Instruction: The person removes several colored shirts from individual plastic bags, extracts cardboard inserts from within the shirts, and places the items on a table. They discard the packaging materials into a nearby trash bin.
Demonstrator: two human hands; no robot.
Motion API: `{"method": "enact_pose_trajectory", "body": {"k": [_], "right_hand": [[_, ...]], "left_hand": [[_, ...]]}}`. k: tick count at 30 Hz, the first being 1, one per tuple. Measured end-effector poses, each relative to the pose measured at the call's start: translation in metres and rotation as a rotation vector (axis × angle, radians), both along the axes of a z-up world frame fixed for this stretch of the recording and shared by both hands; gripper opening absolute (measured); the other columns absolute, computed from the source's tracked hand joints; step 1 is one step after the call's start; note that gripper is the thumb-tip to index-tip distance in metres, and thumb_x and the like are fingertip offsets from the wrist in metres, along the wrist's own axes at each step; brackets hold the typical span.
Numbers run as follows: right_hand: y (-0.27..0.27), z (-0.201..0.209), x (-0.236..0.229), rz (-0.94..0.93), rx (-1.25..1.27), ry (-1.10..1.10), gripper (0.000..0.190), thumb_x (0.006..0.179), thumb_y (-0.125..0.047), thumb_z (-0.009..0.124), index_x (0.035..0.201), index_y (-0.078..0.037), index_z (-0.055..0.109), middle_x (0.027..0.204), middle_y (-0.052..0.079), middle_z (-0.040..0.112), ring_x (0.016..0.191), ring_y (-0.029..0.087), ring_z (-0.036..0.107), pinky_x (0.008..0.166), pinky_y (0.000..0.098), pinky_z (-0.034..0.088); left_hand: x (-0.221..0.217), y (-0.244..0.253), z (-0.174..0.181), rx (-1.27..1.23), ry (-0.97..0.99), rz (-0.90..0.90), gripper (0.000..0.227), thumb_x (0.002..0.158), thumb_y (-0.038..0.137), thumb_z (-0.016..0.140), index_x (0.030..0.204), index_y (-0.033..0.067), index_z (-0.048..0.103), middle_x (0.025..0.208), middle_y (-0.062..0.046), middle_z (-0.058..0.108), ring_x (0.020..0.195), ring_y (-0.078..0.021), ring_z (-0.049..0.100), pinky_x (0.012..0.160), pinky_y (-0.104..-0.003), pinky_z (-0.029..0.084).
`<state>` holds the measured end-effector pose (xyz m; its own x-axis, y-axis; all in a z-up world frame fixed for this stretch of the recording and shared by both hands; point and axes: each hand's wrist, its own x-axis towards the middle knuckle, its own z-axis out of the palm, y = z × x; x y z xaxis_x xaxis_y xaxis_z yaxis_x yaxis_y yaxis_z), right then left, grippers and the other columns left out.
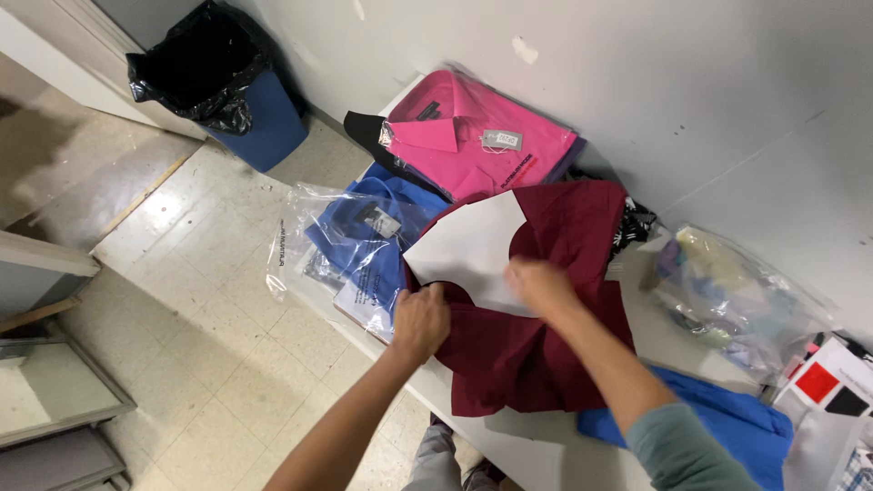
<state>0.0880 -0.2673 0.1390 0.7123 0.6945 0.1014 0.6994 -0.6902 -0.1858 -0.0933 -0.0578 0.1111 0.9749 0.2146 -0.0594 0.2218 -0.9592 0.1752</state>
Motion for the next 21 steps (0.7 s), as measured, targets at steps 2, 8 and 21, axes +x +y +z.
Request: {"method": "enact_pose_trajectory", "body": {"k": [2,8,21], "right_hand": [[0.003,-0.046,-0.018,0.048,-0.263,0.489,0.017,0.09,-0.035,0.066,0.099,-0.026,0.078,0.099,0.01,0.078,0.101,0.034,0.074,0.084,0.0468,0.061],[-0.031,-0.057,-0.004,-0.339,-0.189,0.688,0.053,0.092,-0.046,0.07,0.13,-0.011,0.062,0.124,0.016,0.075,0.116,0.031,0.071,0.086,0.0475,0.062],[0.022,-0.145,0.028,-0.468,0.389,0.91,0.059,0.069,-0.066,0.09,0.081,-0.01,0.074,0.07,0.01,0.071,0.077,0.024,0.07,0.066,0.0341,0.052]], "left_hand": [[0.01,-0.018,0.05,0.082,-0.022,-0.136,0.025,0.095,0.039,0.059,0.098,0.016,0.069,0.094,-0.009,0.068,0.07,-0.0279,0.07,0.076,-0.042,0.038],[0.025,-0.062,-0.015,0.016,0.254,-0.172,0.101,0.075,0.079,0.063,0.146,0.0103,0.047,0.11,-0.013,0.057,0.069,-0.0244,0.064,0.076,-0.037,0.036],[0.015,-0.039,-0.073,0.024,0.206,-0.195,0.075,0.068,0.043,0.09,0.127,0.019,0.05,0.112,-0.01,0.055,0.087,-0.025,0.069,0.088,-0.04,0.038]]}}
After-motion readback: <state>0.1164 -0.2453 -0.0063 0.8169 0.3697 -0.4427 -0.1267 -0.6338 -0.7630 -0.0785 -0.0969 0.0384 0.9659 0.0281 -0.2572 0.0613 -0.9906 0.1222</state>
